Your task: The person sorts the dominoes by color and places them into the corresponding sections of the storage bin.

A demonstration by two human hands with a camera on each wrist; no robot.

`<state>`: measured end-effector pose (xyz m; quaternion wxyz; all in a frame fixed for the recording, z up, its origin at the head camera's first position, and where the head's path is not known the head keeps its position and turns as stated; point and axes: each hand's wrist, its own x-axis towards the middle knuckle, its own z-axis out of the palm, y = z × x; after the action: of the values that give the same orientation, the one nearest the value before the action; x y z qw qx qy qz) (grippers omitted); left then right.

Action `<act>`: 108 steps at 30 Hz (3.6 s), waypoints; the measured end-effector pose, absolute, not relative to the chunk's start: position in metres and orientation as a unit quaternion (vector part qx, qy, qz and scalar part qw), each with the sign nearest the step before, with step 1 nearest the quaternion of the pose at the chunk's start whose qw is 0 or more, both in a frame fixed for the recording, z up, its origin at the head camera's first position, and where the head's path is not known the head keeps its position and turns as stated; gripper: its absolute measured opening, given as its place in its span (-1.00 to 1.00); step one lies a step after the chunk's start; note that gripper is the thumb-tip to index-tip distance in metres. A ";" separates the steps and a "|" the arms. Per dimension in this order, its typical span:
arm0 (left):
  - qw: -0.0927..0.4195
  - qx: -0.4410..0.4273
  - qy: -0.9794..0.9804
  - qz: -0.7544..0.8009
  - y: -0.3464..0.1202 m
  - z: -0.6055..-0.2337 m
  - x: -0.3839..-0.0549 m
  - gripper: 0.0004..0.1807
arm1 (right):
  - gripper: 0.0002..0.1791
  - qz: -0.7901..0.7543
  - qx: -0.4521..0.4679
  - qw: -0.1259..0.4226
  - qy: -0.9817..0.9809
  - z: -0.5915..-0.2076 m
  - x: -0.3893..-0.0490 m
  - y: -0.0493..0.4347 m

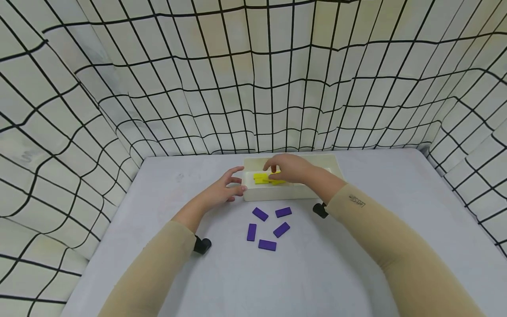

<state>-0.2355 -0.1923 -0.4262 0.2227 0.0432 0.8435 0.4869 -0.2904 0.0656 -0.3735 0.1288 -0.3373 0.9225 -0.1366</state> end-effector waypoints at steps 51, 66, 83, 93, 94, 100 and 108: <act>0.213 0.048 0.845 0.488 -0.192 -0.429 -0.235 -0.13 | -0.69 -0.101 -0.396 0.115 0.906 -0.414 -0.209 0.108; 0.215 0.048 0.845 0.487 -0.188 -0.423 -0.233 -0.16 | -0.63 -0.057 -0.409 0.092 0.906 -0.427 -0.208 0.104; 0.214 0.042 0.848 0.483 -0.190 -0.425 -0.233 -0.15 | -0.70 -0.047 -0.389 0.116 0.913 -0.428 -0.213 0.097; 0.216 0.038 0.848 0.482 -0.190 -0.424 -0.233 -0.15 | -0.69 -0.061 -0.388 0.114 0.913 -0.424 -0.214 0.098; 0.217 0.038 0.848 0.482 -0.190 -0.424 -0.233 -0.16 | -0.69 -0.065 -0.389 0.113 0.912 -0.423 -0.214 0.099; 0.220 0.040 0.847 0.482 -0.190 -0.424 -0.234 -0.16 | -0.69 -0.087 -0.383 0.119 0.912 -0.410 -0.213 0.101; 0.219 0.043 0.846 0.485 -0.191 -0.426 -0.233 -0.14 | -0.67 -0.110 -0.368 0.114 0.916 -0.390 -0.215 0.107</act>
<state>-0.2334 -0.1910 -0.4260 0.2187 0.0431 0.8459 0.4846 -0.2146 0.1072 -0.3905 0.1143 -0.3682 0.9161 -0.1099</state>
